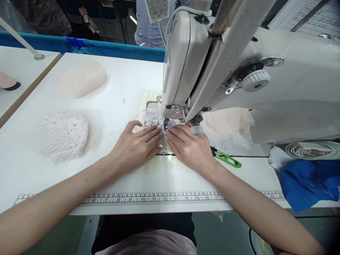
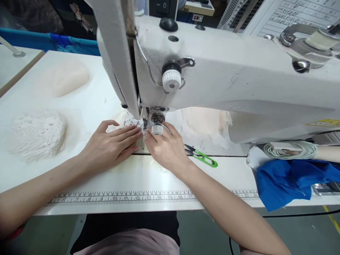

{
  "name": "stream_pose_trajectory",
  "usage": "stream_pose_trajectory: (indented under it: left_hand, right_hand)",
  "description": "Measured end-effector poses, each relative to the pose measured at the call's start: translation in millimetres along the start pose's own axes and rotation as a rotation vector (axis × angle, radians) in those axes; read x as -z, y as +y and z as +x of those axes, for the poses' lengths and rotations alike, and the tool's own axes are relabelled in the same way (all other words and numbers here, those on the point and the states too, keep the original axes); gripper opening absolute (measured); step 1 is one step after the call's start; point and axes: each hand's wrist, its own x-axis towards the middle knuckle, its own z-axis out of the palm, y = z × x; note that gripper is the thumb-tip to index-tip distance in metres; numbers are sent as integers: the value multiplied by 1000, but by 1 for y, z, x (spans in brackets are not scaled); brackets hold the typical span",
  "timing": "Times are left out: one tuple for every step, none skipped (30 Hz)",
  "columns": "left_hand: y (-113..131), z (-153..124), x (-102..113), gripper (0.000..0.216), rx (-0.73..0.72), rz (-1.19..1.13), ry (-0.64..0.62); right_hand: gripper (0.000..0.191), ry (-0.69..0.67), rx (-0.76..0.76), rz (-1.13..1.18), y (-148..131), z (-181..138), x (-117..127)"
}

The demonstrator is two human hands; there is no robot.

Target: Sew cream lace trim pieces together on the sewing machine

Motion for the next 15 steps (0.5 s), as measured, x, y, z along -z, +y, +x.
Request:
stream_pose_trajectory:
  left_hand:
    - [0,0,0,28,-1,0,0]
    - [-1,0,-1,28,1,-3,-1]
    - [-1,1,-1,28,5,-7,-2]
    - [-2,1,-1,28,10,-11,-3]
    - [-2,1,-2,28,15,-16,-4]
    - [-3,1,-2,29,19,-21,-5]
    - [-3,1,-3,29,22,-26,-5]
    - [-3,2,-3,29,24,-31,-6]
    - [-3,2,-4,29,27,-34,-8]
    - [-3,2,-4,29,30,-35,-10]
    - [-3,3,-4,29,33,-32,-12]
    - [-3,3,-4,29,35,-26,-14]
    - [-3,4,-4,29,37,-19,-15]
    - [-3,4,-4,29,38,-13,-15]
    - [-4,4,-4,29,40,-10,-16]
  right_hand:
    - [24,-1,-3,-7,0,0,0]
    - [24,-4,-6,-11,0,0,-1]
    - [24,-8,-9,-10,0,0,-1]
    - [25,-13,-14,-3,0,0,-1]
    - [25,-21,-21,8,0,0,-2]
    - [25,-29,-28,22,0,0,-2]
    - [25,-38,-36,35,0,0,-2]
    - [25,-46,-43,44,0,0,-3]
    - [25,-53,-49,47,0,0,-3]
    - [26,-57,-52,45,0,0,-3]
    - [26,-59,-53,39,0,0,-3]
    - [27,-60,-53,31,0,0,-3]
    - [27,-61,-53,25,0,1,-3]
    - [27,-62,-52,20,0,1,-3]
    - [27,-63,-50,16,0,1,-2]
